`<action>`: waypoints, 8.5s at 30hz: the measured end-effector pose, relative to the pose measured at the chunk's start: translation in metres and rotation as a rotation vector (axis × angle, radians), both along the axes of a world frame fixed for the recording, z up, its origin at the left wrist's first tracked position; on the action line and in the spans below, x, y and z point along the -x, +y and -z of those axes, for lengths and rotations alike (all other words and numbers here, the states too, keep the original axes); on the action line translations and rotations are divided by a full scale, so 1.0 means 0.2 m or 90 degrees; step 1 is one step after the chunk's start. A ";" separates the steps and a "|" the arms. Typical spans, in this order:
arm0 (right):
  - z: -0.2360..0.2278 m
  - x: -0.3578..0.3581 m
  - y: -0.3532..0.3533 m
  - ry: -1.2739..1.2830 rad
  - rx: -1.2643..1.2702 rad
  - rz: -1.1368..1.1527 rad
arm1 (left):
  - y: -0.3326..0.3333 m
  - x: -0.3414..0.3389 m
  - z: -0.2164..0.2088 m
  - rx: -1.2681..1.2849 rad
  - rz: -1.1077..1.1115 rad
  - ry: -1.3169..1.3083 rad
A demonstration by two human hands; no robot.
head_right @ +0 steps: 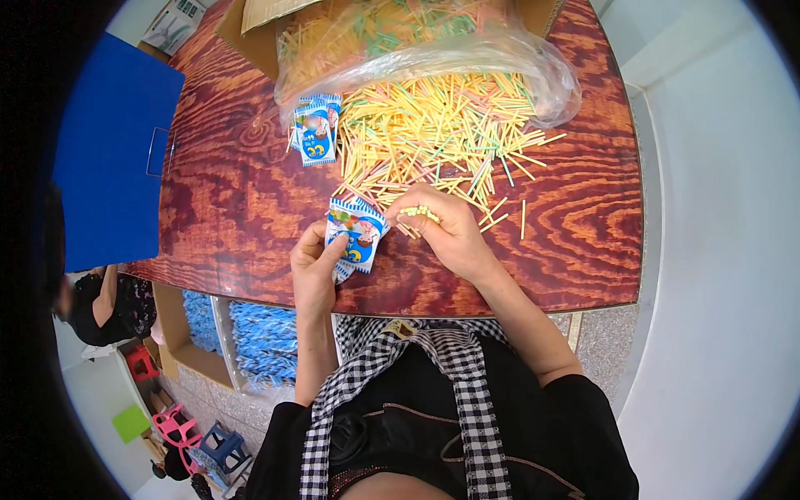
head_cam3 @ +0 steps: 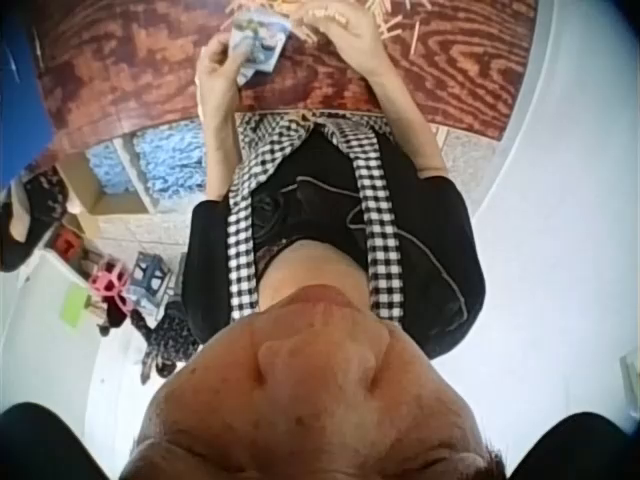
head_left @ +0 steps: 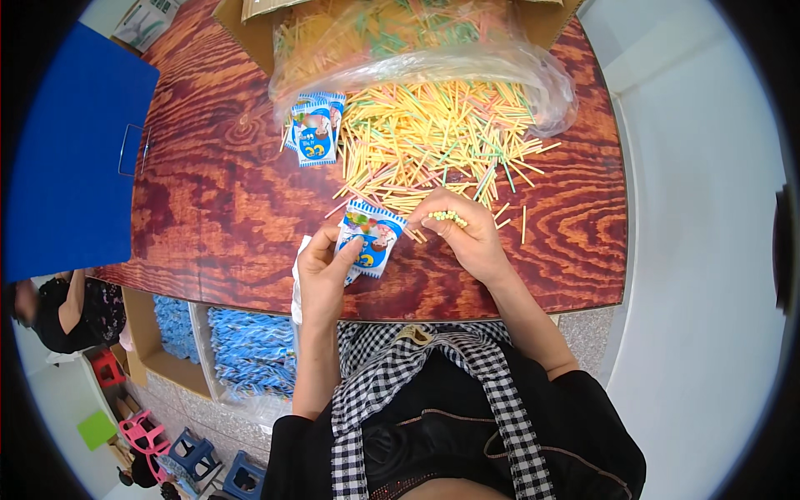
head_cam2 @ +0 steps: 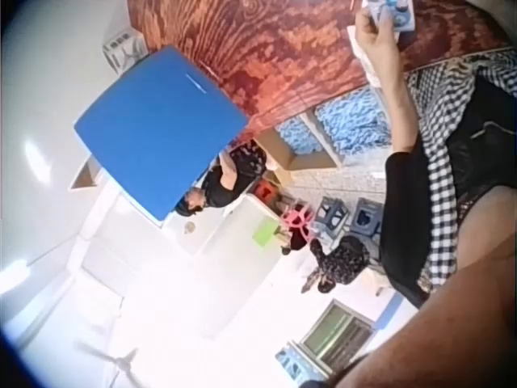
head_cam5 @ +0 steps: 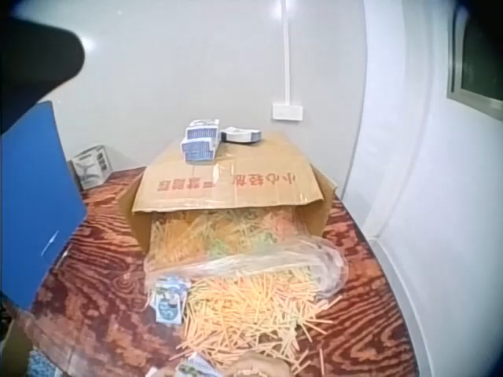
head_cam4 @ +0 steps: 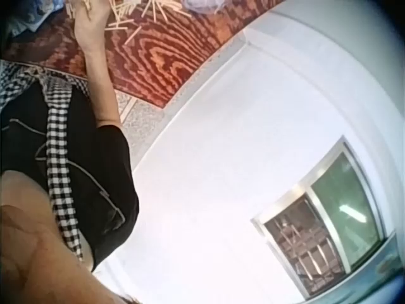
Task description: Packaging yellow toy sticks into small blue plastic bags.
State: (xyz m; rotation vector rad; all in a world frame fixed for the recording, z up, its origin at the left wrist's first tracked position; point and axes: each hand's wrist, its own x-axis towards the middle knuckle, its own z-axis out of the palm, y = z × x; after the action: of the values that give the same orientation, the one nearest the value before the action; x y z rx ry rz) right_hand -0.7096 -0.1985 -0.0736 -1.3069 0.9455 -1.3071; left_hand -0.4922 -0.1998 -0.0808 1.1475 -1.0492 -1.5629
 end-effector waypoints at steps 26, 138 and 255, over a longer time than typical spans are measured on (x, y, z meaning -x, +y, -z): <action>-0.14 -0.03 -0.15 -0.499 -0.239 -0.078 | 0.06 0.17 0.04 0.105 0.069 -0.070; -0.21 -0.10 -0.18 0.280 0.122 0.033 | -0.22 0.08 -0.11 0.230 0.019 0.005; -0.01 -0.04 0.00 -0.243 -0.197 0.006 | 0.02 0.27 -0.12 -0.058 -0.088 0.292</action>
State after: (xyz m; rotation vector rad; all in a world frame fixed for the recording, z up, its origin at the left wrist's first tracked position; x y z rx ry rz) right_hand -0.7019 -0.1978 -0.0722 -0.7826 0.8418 -1.2988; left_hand -0.5464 -0.1962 -0.0559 0.8407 -0.5881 -1.6692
